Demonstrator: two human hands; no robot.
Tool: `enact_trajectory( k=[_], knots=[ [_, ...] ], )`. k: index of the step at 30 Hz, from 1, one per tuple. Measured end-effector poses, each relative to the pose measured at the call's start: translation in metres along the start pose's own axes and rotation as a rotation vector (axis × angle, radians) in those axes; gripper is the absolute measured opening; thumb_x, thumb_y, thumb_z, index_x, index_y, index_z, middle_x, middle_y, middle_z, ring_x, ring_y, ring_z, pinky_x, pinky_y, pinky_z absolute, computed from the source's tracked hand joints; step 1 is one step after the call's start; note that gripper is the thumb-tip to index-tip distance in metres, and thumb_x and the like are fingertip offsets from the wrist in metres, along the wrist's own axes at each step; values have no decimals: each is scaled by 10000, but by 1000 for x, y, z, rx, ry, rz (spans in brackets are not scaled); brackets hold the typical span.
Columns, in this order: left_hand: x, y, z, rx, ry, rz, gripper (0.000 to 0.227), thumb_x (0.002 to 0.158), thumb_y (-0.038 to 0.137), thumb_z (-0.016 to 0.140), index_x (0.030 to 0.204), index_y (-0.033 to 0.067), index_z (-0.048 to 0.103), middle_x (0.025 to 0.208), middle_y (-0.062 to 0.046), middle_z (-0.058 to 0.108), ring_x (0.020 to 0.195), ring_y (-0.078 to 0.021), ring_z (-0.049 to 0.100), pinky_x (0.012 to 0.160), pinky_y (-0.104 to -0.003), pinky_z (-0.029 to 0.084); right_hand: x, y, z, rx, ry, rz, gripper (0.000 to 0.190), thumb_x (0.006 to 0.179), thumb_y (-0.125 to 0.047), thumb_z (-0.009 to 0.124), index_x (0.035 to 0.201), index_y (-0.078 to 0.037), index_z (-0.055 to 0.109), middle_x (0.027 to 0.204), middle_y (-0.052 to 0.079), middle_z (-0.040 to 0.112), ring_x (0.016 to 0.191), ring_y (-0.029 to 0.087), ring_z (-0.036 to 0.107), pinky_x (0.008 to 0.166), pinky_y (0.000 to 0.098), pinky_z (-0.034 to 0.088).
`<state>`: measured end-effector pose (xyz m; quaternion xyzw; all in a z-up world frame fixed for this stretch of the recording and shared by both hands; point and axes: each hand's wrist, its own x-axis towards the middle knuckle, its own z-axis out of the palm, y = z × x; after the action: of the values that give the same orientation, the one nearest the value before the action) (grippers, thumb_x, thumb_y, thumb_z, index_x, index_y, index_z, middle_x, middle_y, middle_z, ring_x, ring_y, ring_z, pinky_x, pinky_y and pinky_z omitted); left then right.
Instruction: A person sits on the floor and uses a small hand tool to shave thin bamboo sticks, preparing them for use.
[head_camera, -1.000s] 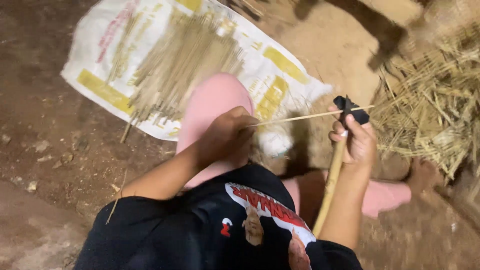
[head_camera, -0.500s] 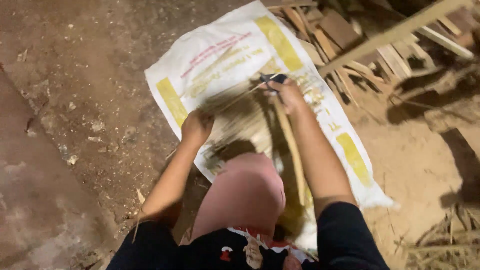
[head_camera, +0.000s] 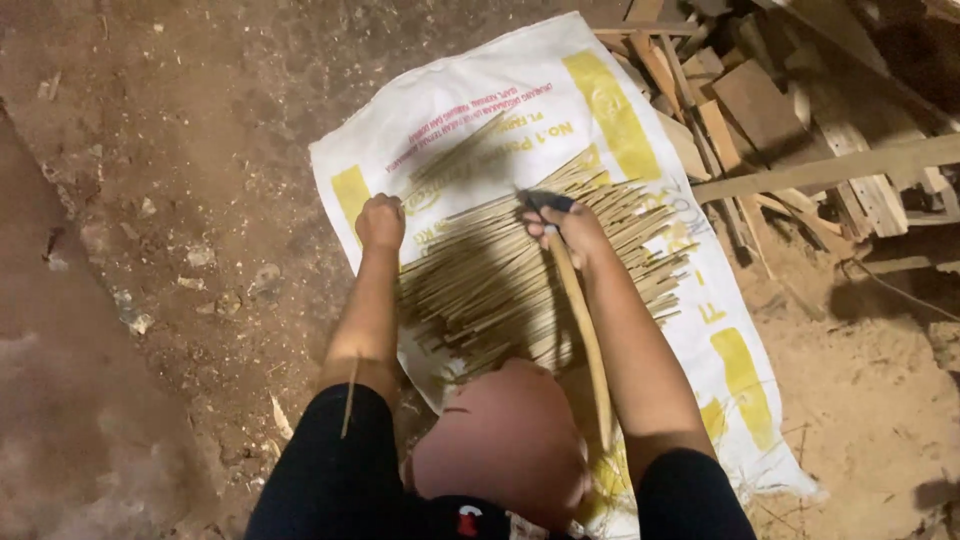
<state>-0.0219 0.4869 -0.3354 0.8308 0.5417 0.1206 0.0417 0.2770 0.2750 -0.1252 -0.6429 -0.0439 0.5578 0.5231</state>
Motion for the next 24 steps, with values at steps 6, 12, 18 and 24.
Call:
enact_trajectory(
  k=[6, 12, 18, 24],
  knots=[
    [0, 45, -18, -153, 253, 62, 301, 801, 258, 792, 1069, 122, 768, 964, -83, 646, 921, -319, 674, 768, -453, 587, -38, 29, -18, 116, -89, 5, 277, 979, -78, 620, 1231, 14, 550, 1150, 247, 730, 687, 168, 728, 442, 232, 586],
    [-122, 148, -43, -78, 582, 492, 285, 979, 383, 567, 1043, 129, 678, 1021, -119, 636, 994, -318, 634, 952, -424, 499, -156, 78, -96, 283, -37, -3, 268, 986, -73, 596, 1238, 7, 557, 1234, 298, 692, 656, 152, 620, 420, 194, 487],
    [-226, 187, -111, -426, 270, 829, 276, 894, 468, 625, 1016, 224, 670, 885, -43, 599, 792, -287, 613, 721, -426, 493, -297, 171, -156, 509, 233, -83, 50, 972, -51, 641, 1017, -37, 625, 907, 153, 675, 663, 173, 569, 431, 191, 445],
    [-250, 168, -5, -343, -396, 636, 366, 877, 465, 652, 909, 104, 698, 871, -119, 683, 881, -363, 694, 763, -491, 545, -357, 349, -243, 813, 307, -172, 96, 954, -36, 642, 954, -117, 693, 1034, 210, 704, 692, 142, 594, 486, 151, 453]
  ],
)
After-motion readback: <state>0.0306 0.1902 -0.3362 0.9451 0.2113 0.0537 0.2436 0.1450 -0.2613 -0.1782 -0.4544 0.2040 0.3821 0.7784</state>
